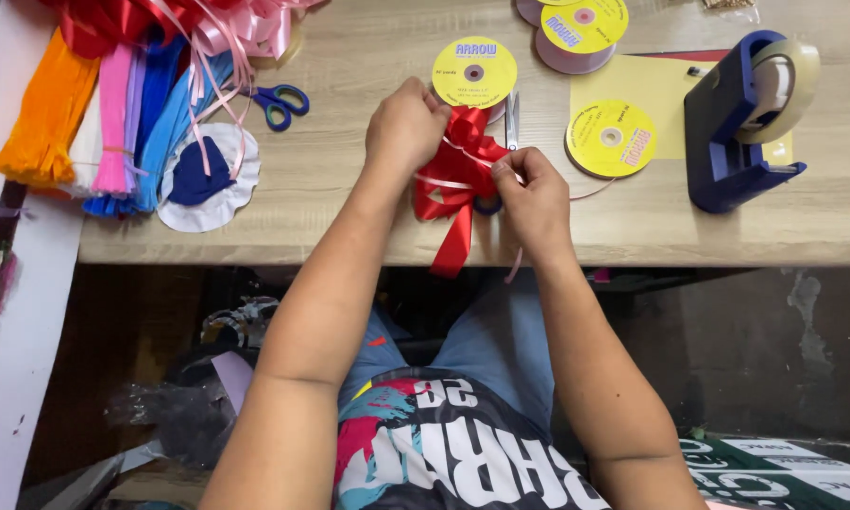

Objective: The person ties a red ribbon into a bow using a thin string, then trims the excess string with scissors. They adjust the loops of the bow and cut the ribbon tails. The person then cuts a new length of red ribbon and begins folding it to create another bow.

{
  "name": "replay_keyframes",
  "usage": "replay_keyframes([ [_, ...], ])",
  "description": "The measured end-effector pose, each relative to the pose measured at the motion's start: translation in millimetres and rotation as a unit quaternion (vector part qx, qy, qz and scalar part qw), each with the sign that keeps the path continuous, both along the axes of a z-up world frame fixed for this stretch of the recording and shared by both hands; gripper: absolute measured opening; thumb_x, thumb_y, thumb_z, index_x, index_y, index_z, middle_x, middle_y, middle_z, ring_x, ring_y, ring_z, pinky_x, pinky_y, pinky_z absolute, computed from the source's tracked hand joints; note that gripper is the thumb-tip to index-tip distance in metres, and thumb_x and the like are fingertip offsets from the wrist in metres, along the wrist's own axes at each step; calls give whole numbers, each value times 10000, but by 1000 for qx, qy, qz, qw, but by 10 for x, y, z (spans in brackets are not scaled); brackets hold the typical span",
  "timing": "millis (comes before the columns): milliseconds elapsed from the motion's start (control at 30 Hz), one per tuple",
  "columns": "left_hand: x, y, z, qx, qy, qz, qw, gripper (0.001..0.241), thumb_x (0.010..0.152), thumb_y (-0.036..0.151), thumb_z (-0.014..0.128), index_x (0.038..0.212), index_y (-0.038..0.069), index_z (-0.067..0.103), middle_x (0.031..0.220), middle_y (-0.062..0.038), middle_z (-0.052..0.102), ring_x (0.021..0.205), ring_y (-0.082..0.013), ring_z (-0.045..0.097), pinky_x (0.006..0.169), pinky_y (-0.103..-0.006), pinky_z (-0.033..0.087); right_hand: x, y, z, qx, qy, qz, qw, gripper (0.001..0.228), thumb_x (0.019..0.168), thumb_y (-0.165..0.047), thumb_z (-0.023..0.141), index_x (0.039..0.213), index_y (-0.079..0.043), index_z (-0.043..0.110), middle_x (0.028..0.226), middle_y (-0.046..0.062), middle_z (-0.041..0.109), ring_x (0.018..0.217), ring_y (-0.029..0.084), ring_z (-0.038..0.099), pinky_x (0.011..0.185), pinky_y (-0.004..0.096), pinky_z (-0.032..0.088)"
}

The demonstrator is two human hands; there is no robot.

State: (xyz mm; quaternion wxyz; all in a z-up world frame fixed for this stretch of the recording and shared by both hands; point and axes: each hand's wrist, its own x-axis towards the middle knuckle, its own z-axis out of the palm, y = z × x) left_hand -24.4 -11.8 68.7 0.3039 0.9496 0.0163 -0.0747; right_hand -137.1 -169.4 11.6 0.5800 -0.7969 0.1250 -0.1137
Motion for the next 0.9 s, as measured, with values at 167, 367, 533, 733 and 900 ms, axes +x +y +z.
replay_keyframes([
  [167,-152,-4,383,-85,105,-19,991,144,946,219,705,949,202,563,884,25,695,734,-139,621,613,-316,486,4,-35,-6,-4,13,-1,1000,92,937,-235,660,877,-166,650,807,-53,654,787,77,556,773,257,455],
  [367,99,54,-175,-68,65,-57,994,87,965,225,503,991,177,571,963,-28,712,851,-220,626,731,-402,462,22,-31,31,-1,27,-15,1000,94,944,-243,656,886,-170,649,797,-48,648,746,80,542,715,274,458],
  [533,-16,-70,-149,-44,-9,-37,998,308,988,412,457,1051,137,580,1060,-107,743,969,-363,679,756,-492,478,37,-26,-9,-15,16,-18,1000,101,939,-264,655,884,-179,657,756,-56,595,744,82,514,738,272,435],
  [733,140,-214,-435,-60,-110,11,992,350,990,501,426,975,175,552,937,-118,766,916,-442,683,725,-566,469,26,-49,-21,-2,13,-21,1000,103,943,-244,656,867,-176,640,705,-63,552,710,76,494,709,272,442],
  [900,263,-340,-656,-87,-150,39,984,359,980,511,397,1037,204,575,982,-158,778,925,-453,696,724,-566,485,-7,-86,-80,-18,14,2,1000,76,953,-225,653,901,-171,666,753,-54,608,750,90,528,739,289,448],
])
